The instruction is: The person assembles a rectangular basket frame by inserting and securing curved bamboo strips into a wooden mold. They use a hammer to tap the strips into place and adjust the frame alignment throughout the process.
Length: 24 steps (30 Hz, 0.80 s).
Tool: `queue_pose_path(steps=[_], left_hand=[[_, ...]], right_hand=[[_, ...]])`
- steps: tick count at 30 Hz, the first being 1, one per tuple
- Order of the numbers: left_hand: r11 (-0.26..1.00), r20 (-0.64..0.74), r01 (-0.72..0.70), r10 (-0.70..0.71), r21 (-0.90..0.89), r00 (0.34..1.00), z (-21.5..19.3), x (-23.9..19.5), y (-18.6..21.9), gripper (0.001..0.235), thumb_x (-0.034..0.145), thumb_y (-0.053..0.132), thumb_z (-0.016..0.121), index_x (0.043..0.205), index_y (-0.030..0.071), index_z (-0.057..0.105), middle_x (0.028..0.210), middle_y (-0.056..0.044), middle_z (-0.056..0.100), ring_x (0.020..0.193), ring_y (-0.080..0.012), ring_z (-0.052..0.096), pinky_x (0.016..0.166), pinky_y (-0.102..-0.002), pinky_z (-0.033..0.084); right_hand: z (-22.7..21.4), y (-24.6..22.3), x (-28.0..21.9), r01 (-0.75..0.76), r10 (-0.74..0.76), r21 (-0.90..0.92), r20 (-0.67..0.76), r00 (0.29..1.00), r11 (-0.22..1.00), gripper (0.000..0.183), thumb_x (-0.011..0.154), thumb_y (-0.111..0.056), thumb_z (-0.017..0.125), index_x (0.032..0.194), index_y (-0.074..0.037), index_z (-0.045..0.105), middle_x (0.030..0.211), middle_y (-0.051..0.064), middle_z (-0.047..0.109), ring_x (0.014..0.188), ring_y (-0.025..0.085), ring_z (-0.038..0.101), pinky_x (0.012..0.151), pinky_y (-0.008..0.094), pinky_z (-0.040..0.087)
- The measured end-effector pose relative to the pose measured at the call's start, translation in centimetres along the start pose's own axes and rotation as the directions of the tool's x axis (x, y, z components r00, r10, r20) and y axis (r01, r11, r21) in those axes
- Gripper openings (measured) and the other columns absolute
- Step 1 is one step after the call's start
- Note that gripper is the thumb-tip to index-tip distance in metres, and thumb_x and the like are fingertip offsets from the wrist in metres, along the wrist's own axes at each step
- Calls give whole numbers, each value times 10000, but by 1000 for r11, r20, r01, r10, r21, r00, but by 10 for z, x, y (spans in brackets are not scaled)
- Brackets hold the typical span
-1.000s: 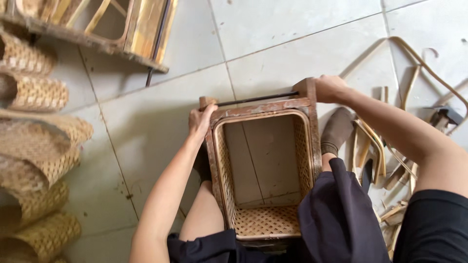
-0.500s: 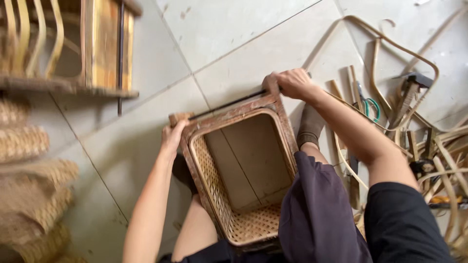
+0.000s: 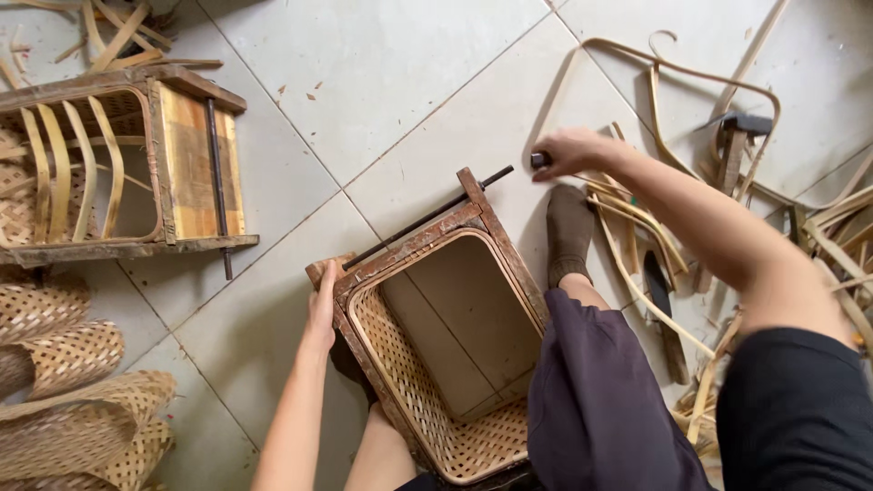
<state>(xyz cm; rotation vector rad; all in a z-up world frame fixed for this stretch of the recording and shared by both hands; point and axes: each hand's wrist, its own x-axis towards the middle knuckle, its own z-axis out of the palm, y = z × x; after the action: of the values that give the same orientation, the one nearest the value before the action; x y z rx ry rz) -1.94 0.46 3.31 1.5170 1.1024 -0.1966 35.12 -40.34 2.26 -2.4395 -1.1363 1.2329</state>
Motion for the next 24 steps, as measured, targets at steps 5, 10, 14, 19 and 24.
queue_pose_path(steps=[5,10,14,19,24], left_hand=[[997,125,8,-18,79,992,3,-90,-47,1099,834,528,722,1572,36,73,1545,-187,351,1394,-297,414,1163,-442,316],[939,144,-22,-30,343,989,22,-155,-75,890,785,176,813,1507,54,307,1397,-150,604,1272,-238,611,1116,-393,459],[894,59,142,-184,424,981,23,-126,-33,809,793,96,804,1461,49,349,1364,-129,598,1238,-251,622,1076,-390,515],[970,34,-137,133,199,991,15,-47,40,727,836,70,736,1474,-23,400,1335,-195,664,1125,-261,716,949,-372,610],[990,110,-126,132,-55,985,-18,-64,41,1163,852,492,714,1660,81,-15,1676,-201,97,1407,-245,440,977,-463,523]], right_hand=[[74,-66,-87,192,-161,328,-120,980,925,914,830,-552,749,1507,-56,388,1217,175,689,870,287,745,832,388,607],[102,-136,-111,28,-10,133,-131,991,991,1056,819,-502,789,1525,-22,167,980,235,715,878,385,714,798,459,596],[55,-146,-86,98,-56,225,-184,981,970,838,802,-383,787,1403,-58,302,973,198,730,855,366,735,778,443,605],[0,-124,3,284,-109,276,-513,852,918,772,799,-303,800,1406,-77,379,959,149,741,816,325,724,747,456,582],[-30,-90,-3,215,-110,80,-660,743,973,366,1049,-276,718,1236,-40,510,943,175,695,810,305,678,710,447,561]])
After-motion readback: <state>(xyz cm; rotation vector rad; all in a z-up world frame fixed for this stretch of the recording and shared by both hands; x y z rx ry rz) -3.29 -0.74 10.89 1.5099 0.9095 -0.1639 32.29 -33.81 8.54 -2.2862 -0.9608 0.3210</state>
